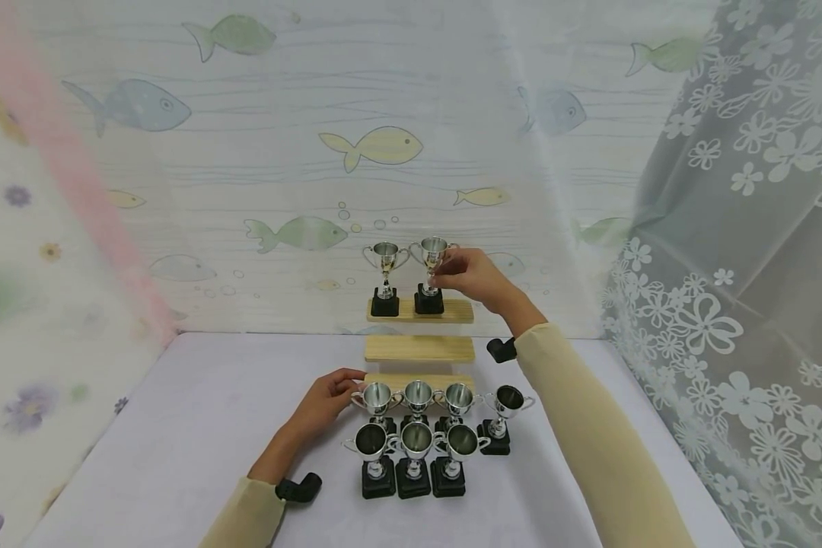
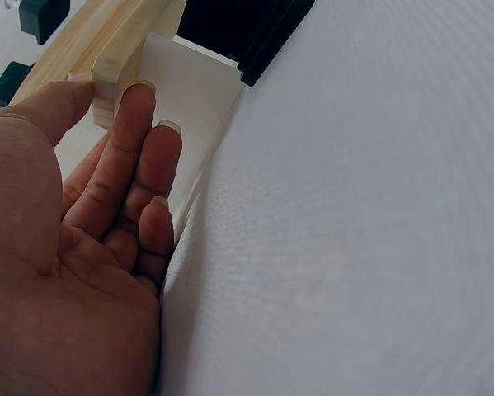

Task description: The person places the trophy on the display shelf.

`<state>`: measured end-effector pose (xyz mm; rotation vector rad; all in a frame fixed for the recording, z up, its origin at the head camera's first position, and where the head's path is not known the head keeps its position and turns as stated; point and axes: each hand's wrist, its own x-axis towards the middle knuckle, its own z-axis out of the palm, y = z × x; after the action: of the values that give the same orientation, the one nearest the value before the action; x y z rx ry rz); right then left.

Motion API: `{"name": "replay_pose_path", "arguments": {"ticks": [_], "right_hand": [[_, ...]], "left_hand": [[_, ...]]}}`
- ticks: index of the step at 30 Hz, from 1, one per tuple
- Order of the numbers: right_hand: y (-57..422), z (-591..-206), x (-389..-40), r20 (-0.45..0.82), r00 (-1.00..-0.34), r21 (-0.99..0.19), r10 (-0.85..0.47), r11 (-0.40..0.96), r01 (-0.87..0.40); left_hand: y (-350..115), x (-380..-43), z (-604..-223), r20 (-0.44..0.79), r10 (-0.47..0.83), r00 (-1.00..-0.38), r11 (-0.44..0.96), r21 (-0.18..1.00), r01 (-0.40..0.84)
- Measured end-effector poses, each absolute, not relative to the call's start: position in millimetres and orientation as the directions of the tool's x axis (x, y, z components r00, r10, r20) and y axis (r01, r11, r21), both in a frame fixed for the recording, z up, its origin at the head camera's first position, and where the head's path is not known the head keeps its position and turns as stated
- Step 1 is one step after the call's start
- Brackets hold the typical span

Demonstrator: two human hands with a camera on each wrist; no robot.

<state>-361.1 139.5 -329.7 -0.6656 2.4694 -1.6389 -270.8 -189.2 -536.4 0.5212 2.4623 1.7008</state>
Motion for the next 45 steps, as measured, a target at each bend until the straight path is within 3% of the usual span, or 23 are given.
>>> {"name": "replay_pose_path", "arguments": {"ticks": [20,45], "right_hand": [[125,-347,-365,0.108,-0.929,-0.923,-0.354,0.312,-0.226],[119,-354,-367,0.106,-0.922,-0.935,-0.371,0.279,-0.22]], "left_hand": [[-188,-270,-538,0.108,0.346,-0.932,0.311,0.924,0.223],[-188,-268,-532,0.115,0.32,-0.94,0.289,0.933,0.213]]}}
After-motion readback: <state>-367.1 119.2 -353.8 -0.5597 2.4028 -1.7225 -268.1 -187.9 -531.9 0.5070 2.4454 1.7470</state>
